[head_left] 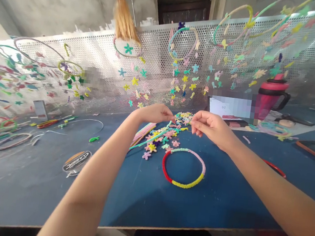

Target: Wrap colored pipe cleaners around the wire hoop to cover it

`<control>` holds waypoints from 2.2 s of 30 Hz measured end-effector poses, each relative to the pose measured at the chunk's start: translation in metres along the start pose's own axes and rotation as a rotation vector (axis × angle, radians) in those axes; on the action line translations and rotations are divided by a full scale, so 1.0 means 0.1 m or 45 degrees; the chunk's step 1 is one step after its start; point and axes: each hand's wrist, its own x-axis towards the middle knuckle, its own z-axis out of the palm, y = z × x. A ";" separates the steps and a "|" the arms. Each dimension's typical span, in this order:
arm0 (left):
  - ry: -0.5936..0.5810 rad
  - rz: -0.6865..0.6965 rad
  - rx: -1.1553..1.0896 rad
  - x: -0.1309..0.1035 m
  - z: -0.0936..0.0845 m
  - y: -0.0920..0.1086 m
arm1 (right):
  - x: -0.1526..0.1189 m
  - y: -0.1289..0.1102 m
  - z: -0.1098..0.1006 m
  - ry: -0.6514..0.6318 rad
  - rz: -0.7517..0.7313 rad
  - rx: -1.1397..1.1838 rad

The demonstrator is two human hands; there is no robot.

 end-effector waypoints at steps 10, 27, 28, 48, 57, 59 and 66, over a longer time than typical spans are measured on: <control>0.311 -0.020 -0.350 -0.14 0.06 0.39 | -0.06 -0.09 -0.06 -0.019 -0.024 -0.037; 0.704 0.046 -0.150 -0.08 0.24 0.53 | 0.05 -0.09 0.05 -0.038 -0.074 -0.103; 0.683 0.052 -0.197 -0.08 0.23 0.52 | 0.07 -0.09 0.07 -0.045 -0.073 -0.105; 0.699 0.081 -0.100 -0.09 0.23 0.46 | 0.18 0.03 0.25 0.035 -0.102 -0.062; 0.702 0.078 -0.122 -0.07 0.24 0.43 | 0.20 0.05 0.30 0.069 -0.108 -0.026; 0.705 0.081 -0.130 -0.06 0.24 0.42 | 0.19 0.04 0.31 0.074 -0.111 -0.032; 0.742 0.071 -0.085 -0.08 0.23 0.39 | 0.17 0.01 0.31 0.072 -0.107 -0.046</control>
